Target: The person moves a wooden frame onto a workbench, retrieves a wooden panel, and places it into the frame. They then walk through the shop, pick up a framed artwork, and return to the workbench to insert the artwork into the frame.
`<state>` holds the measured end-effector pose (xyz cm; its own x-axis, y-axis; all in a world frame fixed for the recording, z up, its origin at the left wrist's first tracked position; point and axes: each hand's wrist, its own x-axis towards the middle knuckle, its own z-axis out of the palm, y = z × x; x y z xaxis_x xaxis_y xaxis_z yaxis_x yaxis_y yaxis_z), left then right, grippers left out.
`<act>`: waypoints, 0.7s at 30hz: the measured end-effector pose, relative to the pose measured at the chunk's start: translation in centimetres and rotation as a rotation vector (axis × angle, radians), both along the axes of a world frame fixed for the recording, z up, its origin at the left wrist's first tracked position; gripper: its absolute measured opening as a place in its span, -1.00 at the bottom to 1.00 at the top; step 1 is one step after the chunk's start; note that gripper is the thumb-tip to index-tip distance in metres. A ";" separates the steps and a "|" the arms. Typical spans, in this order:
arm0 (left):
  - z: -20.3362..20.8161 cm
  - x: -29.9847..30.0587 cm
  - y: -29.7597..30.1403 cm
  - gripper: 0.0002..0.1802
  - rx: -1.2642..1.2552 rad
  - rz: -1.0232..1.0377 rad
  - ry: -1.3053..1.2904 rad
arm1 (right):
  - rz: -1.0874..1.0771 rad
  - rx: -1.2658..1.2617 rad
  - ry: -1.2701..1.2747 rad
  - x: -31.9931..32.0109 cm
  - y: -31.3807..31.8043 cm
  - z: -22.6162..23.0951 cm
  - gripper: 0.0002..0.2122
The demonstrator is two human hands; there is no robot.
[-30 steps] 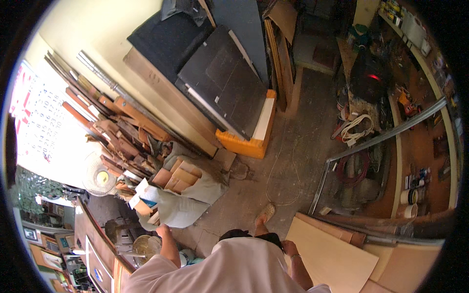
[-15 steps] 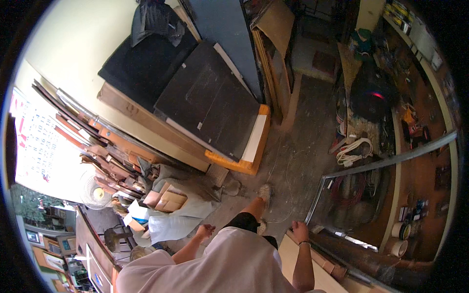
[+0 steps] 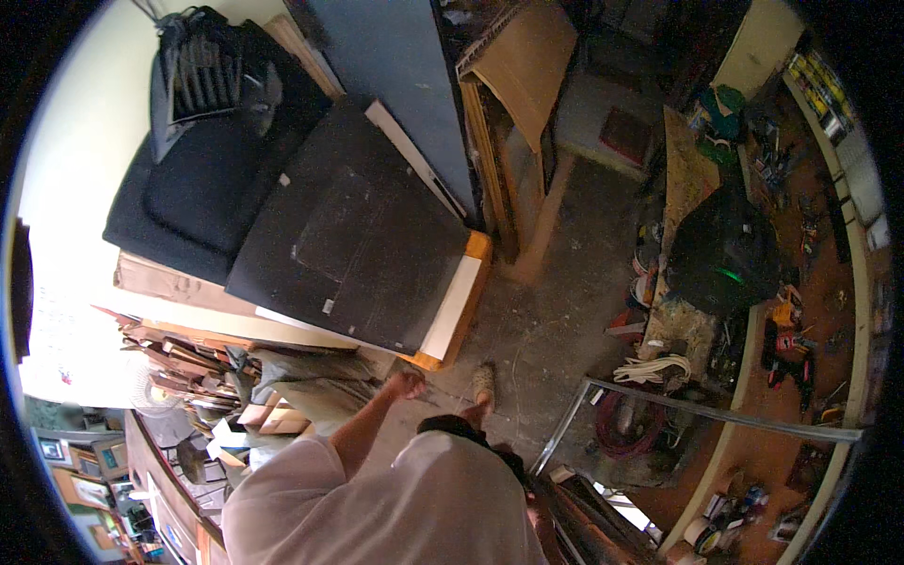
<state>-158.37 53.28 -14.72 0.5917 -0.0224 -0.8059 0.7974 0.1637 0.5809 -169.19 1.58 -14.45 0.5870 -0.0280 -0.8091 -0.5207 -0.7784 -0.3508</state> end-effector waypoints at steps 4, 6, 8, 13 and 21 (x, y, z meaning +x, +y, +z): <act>2.5 9.8 -1.8 -0.64 0.391 -0.236 -0.342 | -0.021 0.134 0.001 7.0 1.0 0.3 -0.59; 3.6 12.6 -3.0 -0.65 0.285 -0.101 -0.376 | -0.007 0.167 0.013 10.5 1.1 0.6 -0.59; 4.2 14.3 -3.9 -0.65 0.247 -0.044 -0.351 | 0.037 0.176 0.040 13.5 0.6 0.9 -0.59; 2.3 10.5 -4.4 -0.70 0.311 0.090 -0.187 | 0.196 0.178 0.123 21.1 -2.6 0.7 -0.58; 3.6 -4.6 -7.8 -0.71 0.183 0.755 0.293 | 0.790 0.364 0.021 40.2 -2.5 -6.0 -0.58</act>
<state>-162.98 45.52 -11.10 0.1609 0.4429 -0.8820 0.6339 0.6385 0.4363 -129.04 -0.88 -20.49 0.3099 0.6440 -0.6994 0.1157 -0.7557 -0.6446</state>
